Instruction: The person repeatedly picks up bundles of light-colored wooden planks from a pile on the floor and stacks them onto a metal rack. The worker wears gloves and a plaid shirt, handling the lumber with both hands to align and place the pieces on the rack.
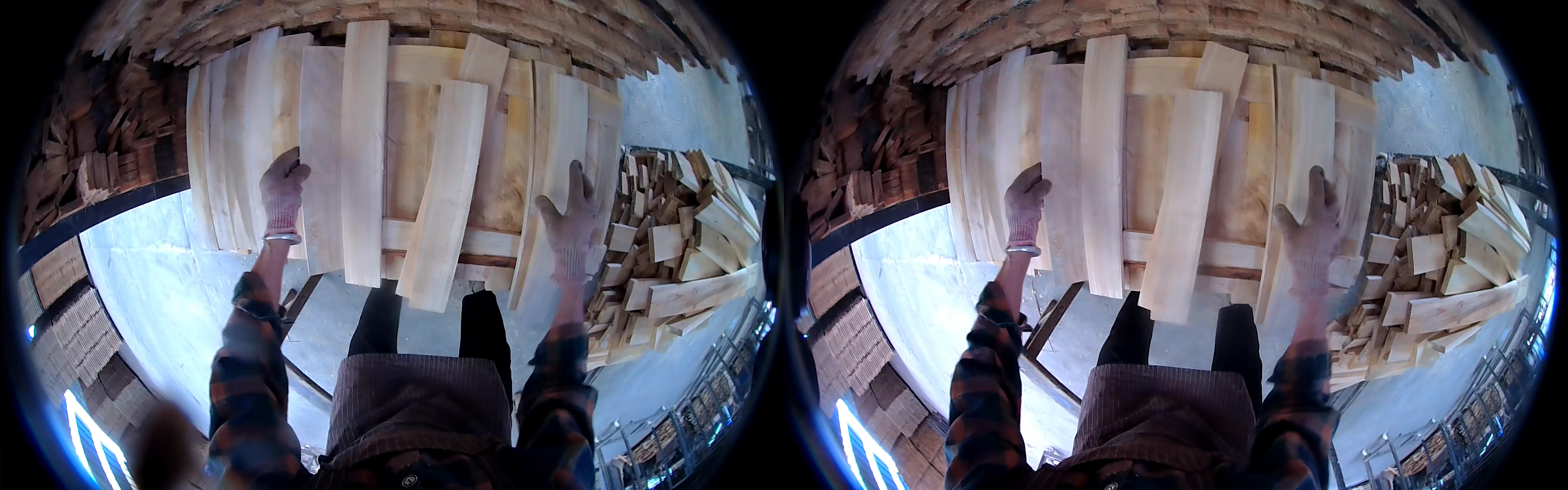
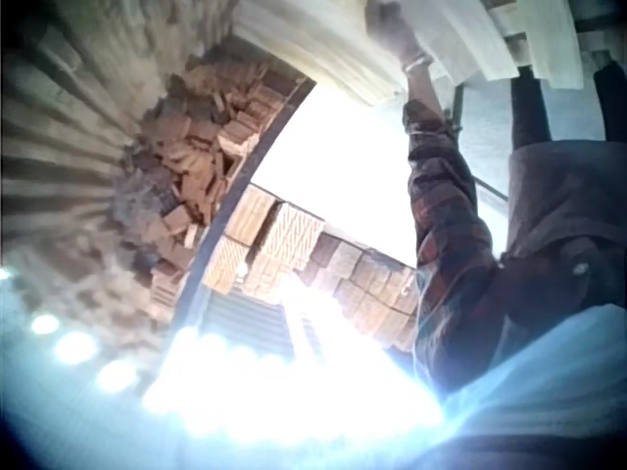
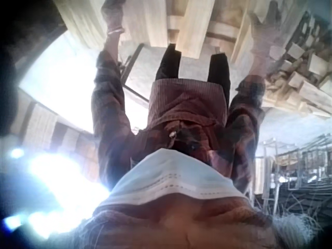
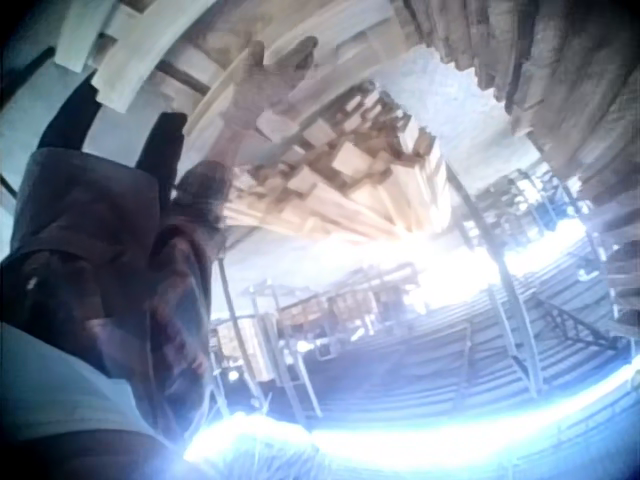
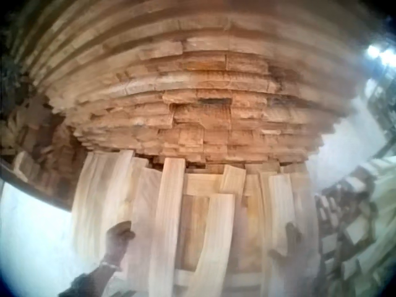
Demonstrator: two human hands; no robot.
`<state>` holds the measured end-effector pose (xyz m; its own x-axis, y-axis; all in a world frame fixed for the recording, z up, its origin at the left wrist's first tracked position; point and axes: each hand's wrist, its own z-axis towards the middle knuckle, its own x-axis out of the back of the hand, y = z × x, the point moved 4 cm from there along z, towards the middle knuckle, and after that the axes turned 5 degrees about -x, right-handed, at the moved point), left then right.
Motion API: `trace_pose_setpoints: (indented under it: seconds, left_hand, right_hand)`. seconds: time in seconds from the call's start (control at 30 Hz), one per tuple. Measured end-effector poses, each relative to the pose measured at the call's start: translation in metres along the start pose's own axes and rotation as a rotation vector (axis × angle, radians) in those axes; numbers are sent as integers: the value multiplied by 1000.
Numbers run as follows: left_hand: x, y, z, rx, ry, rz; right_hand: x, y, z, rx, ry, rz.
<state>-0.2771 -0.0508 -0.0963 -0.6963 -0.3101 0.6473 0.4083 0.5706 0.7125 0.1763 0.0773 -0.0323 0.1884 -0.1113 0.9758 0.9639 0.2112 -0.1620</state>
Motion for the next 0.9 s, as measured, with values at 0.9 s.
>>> trace_pose_setpoints:
  seconds: [0.9]
  left_hand:
    - [-16, -9, -24, -577, 51, 731]
  right_hand:
    - [-140, -234, -20, -364, -480, 949]
